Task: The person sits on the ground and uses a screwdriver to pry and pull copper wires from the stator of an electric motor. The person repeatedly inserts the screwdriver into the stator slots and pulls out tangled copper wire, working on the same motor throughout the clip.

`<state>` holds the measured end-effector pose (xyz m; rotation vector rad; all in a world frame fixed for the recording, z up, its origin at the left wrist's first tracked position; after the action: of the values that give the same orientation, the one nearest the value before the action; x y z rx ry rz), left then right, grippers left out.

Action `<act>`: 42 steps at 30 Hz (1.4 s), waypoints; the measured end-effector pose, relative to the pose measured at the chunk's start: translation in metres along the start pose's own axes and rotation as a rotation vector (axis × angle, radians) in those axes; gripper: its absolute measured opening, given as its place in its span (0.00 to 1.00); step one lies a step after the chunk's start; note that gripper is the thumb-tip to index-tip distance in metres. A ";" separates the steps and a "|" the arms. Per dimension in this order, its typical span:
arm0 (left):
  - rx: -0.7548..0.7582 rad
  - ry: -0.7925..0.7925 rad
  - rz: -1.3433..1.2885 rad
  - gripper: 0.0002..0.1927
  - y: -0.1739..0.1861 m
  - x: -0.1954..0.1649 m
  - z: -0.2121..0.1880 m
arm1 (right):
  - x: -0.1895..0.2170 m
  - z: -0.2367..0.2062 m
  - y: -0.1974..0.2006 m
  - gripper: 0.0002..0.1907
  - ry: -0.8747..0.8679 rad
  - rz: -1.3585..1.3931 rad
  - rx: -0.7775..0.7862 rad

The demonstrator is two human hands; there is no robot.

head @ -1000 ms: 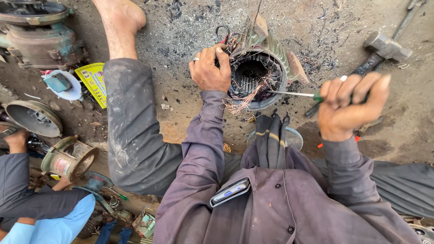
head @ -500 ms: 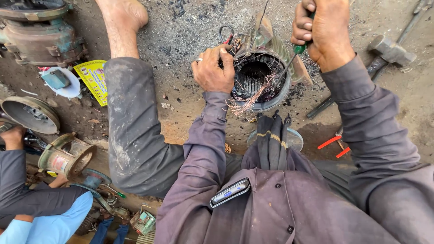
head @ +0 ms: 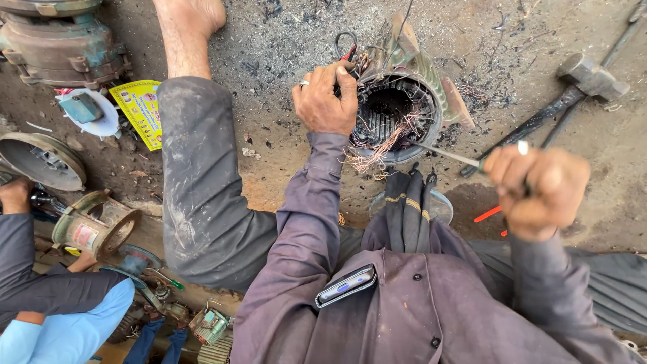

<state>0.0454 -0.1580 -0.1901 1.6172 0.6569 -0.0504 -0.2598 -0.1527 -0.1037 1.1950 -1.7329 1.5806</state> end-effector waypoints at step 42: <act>-0.020 -0.004 0.010 0.16 -0.009 0.009 -0.001 | 0.019 -0.041 -0.039 0.23 -0.402 -1.742 0.614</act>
<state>0.0491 -0.1536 -0.2016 1.6009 0.6448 -0.0400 -0.2435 -0.1159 -0.0590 2.3239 0.1673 0.6306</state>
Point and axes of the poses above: each hand's wrist, its own z-axis towards the middle knuckle, its own y-axis out of the back of the hand, x = y × z, the point moved 9 cm from there along z, towards the middle knuckle, and after that the axes turned 4 degrees about x, right-handed, at the moved point
